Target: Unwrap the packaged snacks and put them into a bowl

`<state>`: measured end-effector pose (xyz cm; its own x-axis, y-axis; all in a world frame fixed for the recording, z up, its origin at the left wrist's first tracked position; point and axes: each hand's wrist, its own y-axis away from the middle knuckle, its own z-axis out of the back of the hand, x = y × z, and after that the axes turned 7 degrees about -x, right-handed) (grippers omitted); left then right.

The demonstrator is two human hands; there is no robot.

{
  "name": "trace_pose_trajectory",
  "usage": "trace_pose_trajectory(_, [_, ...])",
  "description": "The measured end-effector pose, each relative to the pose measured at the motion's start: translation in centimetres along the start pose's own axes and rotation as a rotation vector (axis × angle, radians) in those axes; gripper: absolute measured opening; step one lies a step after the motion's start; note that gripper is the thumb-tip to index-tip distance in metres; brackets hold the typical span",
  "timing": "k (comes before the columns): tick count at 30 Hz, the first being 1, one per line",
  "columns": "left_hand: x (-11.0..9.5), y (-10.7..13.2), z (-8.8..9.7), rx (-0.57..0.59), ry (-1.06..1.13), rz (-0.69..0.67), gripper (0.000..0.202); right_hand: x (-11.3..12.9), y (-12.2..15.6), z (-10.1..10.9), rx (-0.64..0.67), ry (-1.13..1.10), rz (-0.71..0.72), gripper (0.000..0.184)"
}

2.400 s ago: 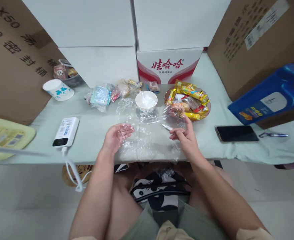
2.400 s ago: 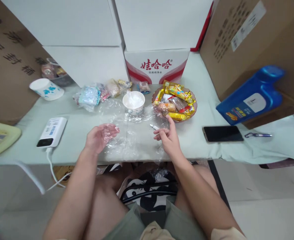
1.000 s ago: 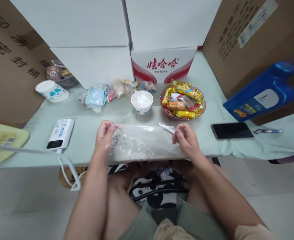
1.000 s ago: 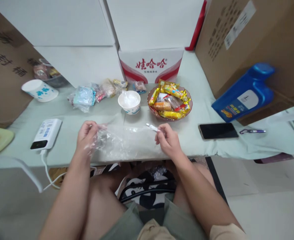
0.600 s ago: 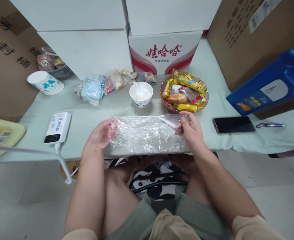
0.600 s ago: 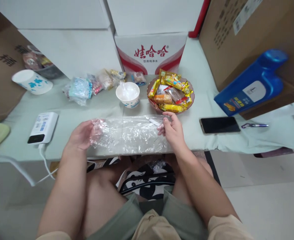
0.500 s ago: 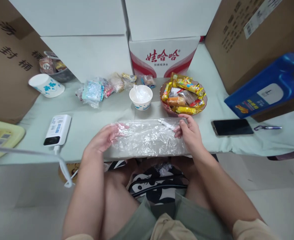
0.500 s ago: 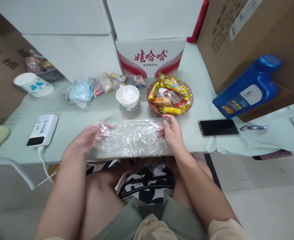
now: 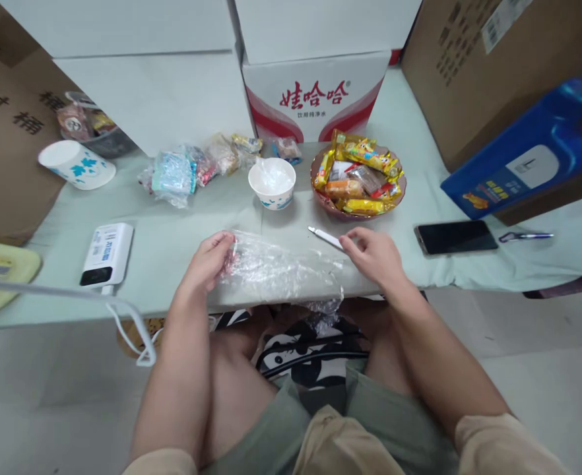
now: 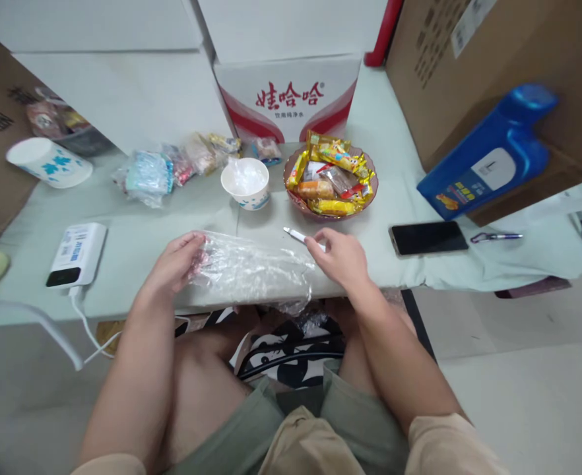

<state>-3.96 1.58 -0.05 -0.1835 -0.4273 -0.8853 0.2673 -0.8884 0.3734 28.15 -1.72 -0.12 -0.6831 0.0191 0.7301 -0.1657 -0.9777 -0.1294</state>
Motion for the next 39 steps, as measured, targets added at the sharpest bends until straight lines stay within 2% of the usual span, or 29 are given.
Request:
trace_pose_trajectory(1, [0.0,0.2,-0.1,0.047,-0.015,0.017,0.024,0.2,0.0,-0.1,-0.001,-0.068,0.028,0.028])
trace_pose_trajectory(3, [-0.2,0.9,-0.5,0.173,-0.035,0.054,0.029,0.9,0.0,-1.0,0.119,-0.311,0.085,0.026])
trace_pose_trajectory(5, [-0.5,1.6,-1.1,0.322,-0.036,0.068,0.035,2.0,0.1,-2.5,0.335,-0.537,0.129,0.038])
trace_pose_trajectory(7, [-0.6,2.1,-1.8,0.446,-0.023,0.073,0.038,2.9,0.4,-4.2,0.578,-0.61,0.153,0.056])
trace_pose_trajectory(8, [-0.6,2.2,-2.1,0.477,-0.01,0.067,0.039,3.3,0.6,-4.9,0.697,-0.591,0.159,0.053])
trace_pose_trajectory(9, [-0.5,2.1,-2.3,0.487,-0.003,0.05,0.039,3.5,0.8,-5.4,0.8,-0.557,0.159,0.043])
trace_pose_trajectory(11, [-0.3,1.7,-2.5,0.486,-0.02,-0.004,0.036,3.6,1.2,-6.1,0.915,-0.512,0.145,0.017])
trace_pose_trajectory(13, [0.2,1.2,-2.1,0.518,-0.058,-0.04,0.033,3.4,1.5,-6.2,0.891,-0.527,0.112,0.015])
trace_pose_trajectory(15, [0.6,0.9,-1.7,0.58,-0.07,-0.035,0.035,3.1,1.7,-6.1,0.788,-0.55,0.071,0.018])
trace_pose_trajectory(17, [0.8,0.8,-1.4,0.575,-0.038,-0.035,0.038,2.9,1.7,-5.9,0.693,-0.57,0.029,0.019])
trace_pose_trajectory(19, [0.7,0.9,-1.4,0.485,-0.004,-0.052,0.036,2.9,1.7,-5.8,0.662,-0.62,-0.049,0.017])
trace_pose_trajectory(23, [0.0,0.7,-1.5,0.289,0.09,-0.04,0.026,2.9,1.9,-5.6,0.794,-0.667,-0.195,0.023])
trace_pose_trajectory(25, [-0.2,0.6,-1.5,0.214,0.202,-0.027,0.036,2.9,1.9,-5.6,0.802,-0.655,-0.188,0.022])
trace_pose_trajectory(26, [-0.3,0.6,-1.5,0.188,0.278,-0.03,0.044,2.9,1.9,-5.7,0.766,-0.667,-0.185,0.023])
trace_pose_trajectory(28, [-0.2,1.0,-1.9,0.212,0.427,-0.033,0.061,3.0,1.8,-6.1,0.642,-0.711,-0.204,0.027])
trace_pose_trajectory(30, [0.1,1.8,-2.8,0.36,0.494,0.001,0.067,3.0,1.6,-6.5,0.509,-0.732,-0.239,0.031])
trace_pose_trajectory(32, [0.6,2.4,-4.0,0.507,0.45,0.053,0.06,3.0,1.4,-6.8,0.412,-0.737,-0.268,0.034])
trace_pose_trajectory(33, [0.8,2.6,-4.6,0.51,0.405,0.053,0.053,3.0,1.3,-6.8,0.382,-0.744,-0.28,0.035])
trace_pose_trajectory(36, [1.1,2.5,-5.7,0.37,0.25,-0.017,0.028,2.8,1.1,-6.6,0.365,-0.784,-0.3,0.035])
trace_pose_trajectory(39, [1.1,2.0,-5.5,0.345,0.124,-0.043,0.025,2.7,1.1,-6.5,0.409,-0.768,-0.291,0.034])
